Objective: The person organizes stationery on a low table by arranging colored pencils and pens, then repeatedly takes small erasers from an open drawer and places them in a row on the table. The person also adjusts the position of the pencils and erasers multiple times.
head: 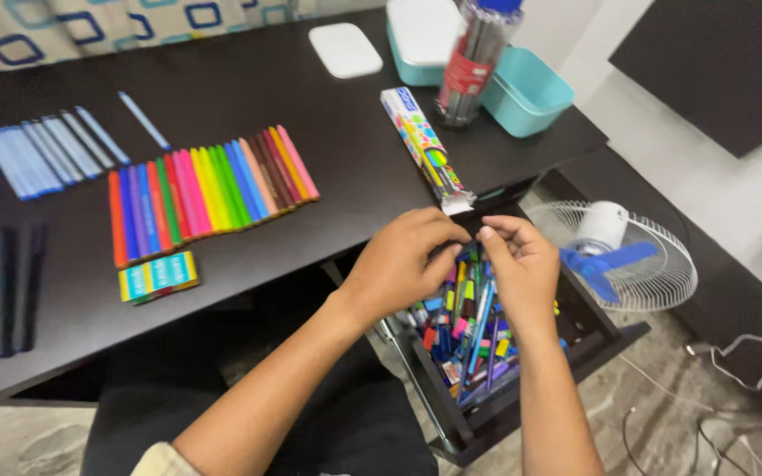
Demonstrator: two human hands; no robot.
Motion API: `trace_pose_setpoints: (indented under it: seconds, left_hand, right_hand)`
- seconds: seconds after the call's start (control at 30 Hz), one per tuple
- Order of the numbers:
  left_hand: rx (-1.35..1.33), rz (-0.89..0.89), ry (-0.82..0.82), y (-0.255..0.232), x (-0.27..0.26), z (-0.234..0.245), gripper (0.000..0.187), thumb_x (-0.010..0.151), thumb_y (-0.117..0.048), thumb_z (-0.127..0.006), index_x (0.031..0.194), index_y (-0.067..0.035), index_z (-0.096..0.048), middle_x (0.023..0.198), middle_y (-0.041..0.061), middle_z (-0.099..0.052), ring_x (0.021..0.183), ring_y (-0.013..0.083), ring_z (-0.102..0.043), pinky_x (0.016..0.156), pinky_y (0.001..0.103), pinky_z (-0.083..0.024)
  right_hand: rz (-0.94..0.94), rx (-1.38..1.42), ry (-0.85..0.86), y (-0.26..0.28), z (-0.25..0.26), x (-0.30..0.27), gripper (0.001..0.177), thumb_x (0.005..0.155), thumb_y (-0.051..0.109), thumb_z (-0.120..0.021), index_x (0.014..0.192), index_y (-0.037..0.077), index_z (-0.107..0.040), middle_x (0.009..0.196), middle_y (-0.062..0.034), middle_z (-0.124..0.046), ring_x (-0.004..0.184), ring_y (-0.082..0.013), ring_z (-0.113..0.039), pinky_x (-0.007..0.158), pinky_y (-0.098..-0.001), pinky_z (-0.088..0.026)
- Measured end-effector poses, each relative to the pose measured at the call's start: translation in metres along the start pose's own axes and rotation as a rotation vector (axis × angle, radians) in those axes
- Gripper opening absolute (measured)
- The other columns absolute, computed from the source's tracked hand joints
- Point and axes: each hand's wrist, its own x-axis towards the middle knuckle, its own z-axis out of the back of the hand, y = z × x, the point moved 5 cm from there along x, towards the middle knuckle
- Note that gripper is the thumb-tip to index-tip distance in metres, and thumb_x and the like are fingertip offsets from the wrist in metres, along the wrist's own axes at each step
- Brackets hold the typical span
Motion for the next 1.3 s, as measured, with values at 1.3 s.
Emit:
trace_pose_setpoints:
  seconds: [1.3]
  left_hand:
    - [-0.036,0.375,0.311,0.109,-0.075,-0.180,0.018,0.085,-0.014,-0.063,0.094,-0.007,-0.076,0.096,0.014,-0.074,0.093,0.0357,-0.071,0.084,0.046,-0.055]
  right_hand:
    - [-0.475,-1.035,0.312,-0.157,0.091,-0.074,0.063,0.067,0.014,-0.085,0.128,0.015,-0.068,0.119,-0.0153,-0.066,0.109,-0.0327,-0.067,0.092,-0.0412,-0.054]
